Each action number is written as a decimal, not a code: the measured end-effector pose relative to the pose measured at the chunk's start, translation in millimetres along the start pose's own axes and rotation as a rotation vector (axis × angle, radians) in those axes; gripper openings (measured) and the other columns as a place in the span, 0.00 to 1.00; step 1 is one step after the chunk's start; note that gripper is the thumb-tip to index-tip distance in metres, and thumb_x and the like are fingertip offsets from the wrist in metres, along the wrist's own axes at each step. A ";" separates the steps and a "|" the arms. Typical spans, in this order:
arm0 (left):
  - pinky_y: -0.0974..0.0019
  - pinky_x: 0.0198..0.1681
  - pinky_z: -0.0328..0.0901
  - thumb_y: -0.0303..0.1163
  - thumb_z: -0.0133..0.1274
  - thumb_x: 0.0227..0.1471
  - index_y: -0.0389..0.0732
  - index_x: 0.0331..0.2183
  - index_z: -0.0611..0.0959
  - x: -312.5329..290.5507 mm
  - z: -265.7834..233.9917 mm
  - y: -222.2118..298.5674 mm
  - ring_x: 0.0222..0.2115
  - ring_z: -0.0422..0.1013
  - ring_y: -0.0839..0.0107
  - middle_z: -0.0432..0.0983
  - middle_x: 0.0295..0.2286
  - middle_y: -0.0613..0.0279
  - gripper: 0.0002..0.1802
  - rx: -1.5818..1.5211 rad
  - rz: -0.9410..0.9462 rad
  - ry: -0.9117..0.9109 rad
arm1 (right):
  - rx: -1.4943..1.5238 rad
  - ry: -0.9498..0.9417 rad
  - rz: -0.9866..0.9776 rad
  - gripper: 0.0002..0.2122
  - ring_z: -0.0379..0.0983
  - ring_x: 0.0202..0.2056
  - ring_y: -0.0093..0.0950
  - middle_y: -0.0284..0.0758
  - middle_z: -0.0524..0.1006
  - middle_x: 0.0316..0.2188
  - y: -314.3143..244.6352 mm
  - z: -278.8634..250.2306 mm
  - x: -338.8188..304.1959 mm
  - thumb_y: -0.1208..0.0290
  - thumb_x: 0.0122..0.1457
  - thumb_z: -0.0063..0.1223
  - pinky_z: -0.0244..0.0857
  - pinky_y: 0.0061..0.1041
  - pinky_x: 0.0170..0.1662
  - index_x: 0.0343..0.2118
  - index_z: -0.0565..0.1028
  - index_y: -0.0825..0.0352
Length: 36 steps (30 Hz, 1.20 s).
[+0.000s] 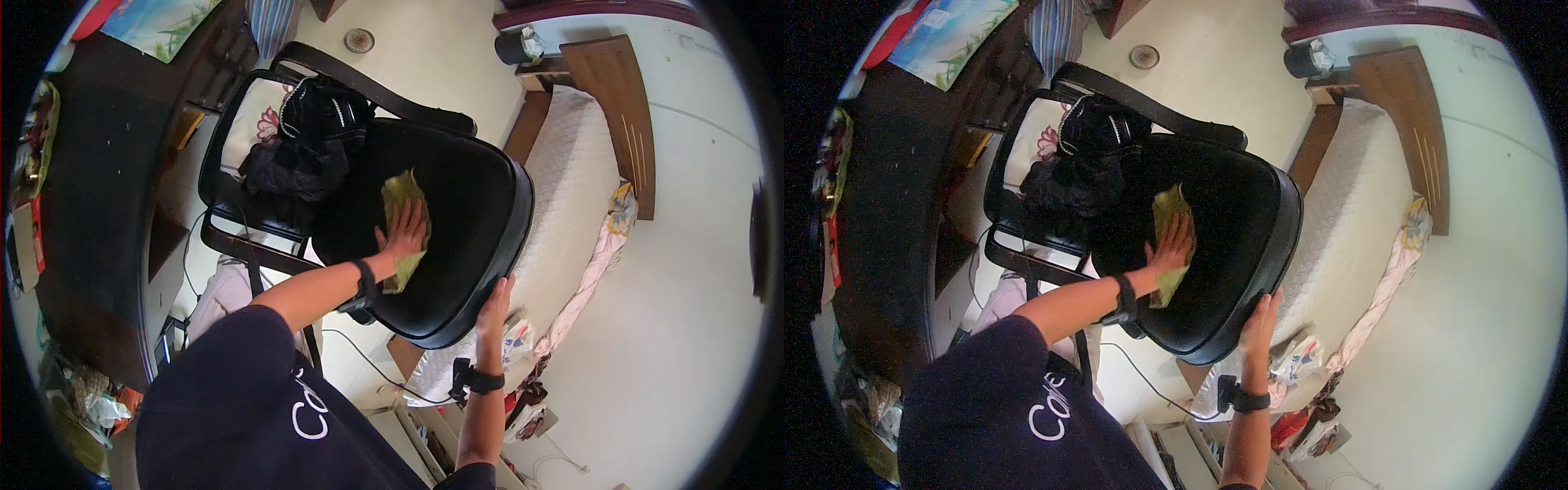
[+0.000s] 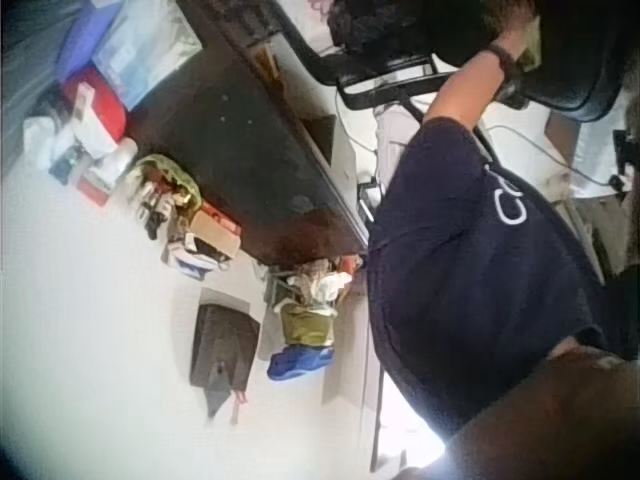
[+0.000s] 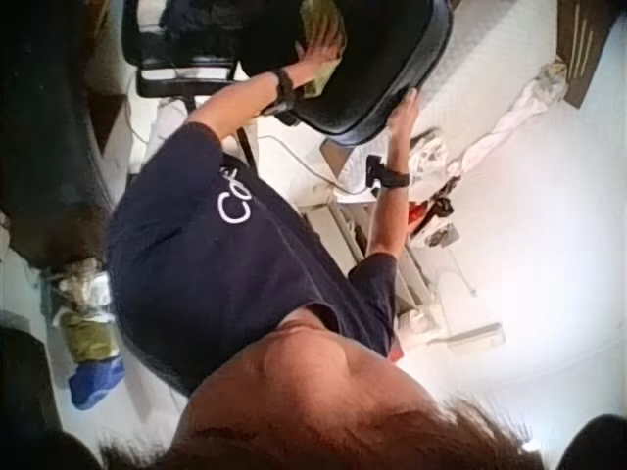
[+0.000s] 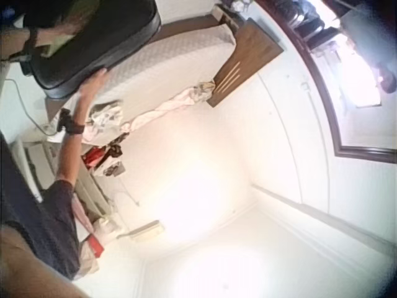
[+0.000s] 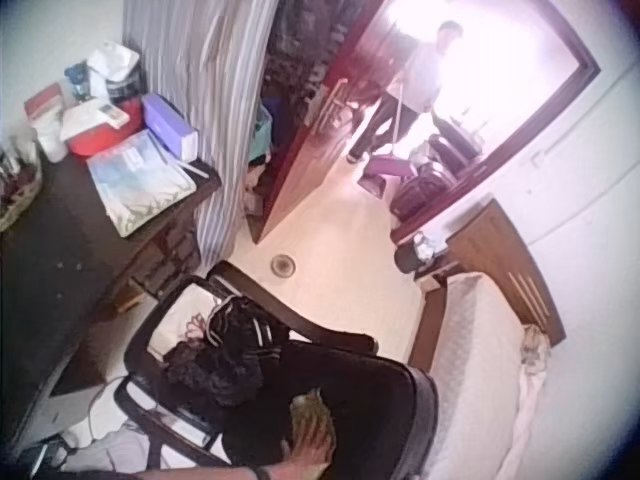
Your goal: Wiping a desk and then wiping the seat of a rolling chair with a cloth.
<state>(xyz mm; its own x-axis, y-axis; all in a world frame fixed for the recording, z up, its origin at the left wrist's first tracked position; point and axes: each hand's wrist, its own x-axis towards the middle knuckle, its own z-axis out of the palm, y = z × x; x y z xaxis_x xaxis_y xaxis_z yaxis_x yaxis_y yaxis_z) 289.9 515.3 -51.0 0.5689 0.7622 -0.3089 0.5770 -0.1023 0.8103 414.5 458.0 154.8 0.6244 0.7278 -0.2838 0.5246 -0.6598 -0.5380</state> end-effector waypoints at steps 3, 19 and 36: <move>0.19 0.49 0.48 0.40 0.42 0.56 0.43 0.53 0.68 60.3 -8.7 10.6 0.64 0.31 0.42 0.33 0.64 0.50 0.24 0.176 0.060 0.020 | -0.040 0.116 -0.053 0.30 0.64 0.52 0.40 0.51 0.67 0.51 2.2 0.2 -7.3 0.52 0.67 0.28 0.54 0.30 0.56 0.57 0.57 0.78; 0.31 0.59 0.36 0.48 0.26 0.62 0.50 0.65 0.38 -20.2 6.7 -41.0 0.66 0.32 0.65 0.30 0.65 0.63 0.35 -0.247 -0.355 -0.209 | -0.066 0.112 -0.078 0.27 0.69 0.44 0.36 0.47 0.73 0.43 -13.2 3.1 -2.2 0.52 0.66 0.29 0.59 0.29 0.50 0.53 0.61 0.75; 0.24 0.56 0.39 0.43 0.32 0.61 0.51 0.64 0.42 71.4 -43.9 36.4 0.65 0.32 0.51 0.32 0.65 0.60 0.35 -0.204 0.019 0.085 | -0.105 0.202 -0.091 0.25 0.70 0.33 0.35 0.49 0.74 0.30 -0.1 2.8 -7.8 0.56 0.67 0.33 0.63 0.30 0.40 0.53 0.61 0.77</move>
<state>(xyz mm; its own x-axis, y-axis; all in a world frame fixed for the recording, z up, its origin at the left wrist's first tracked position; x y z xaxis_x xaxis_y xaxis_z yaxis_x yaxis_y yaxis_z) 325.8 594.0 -21.7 0.5220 0.8133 -0.2570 0.4314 0.0082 0.9021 407.9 452.9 154.8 0.6693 0.7399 -0.0681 0.6346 -0.6169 -0.4657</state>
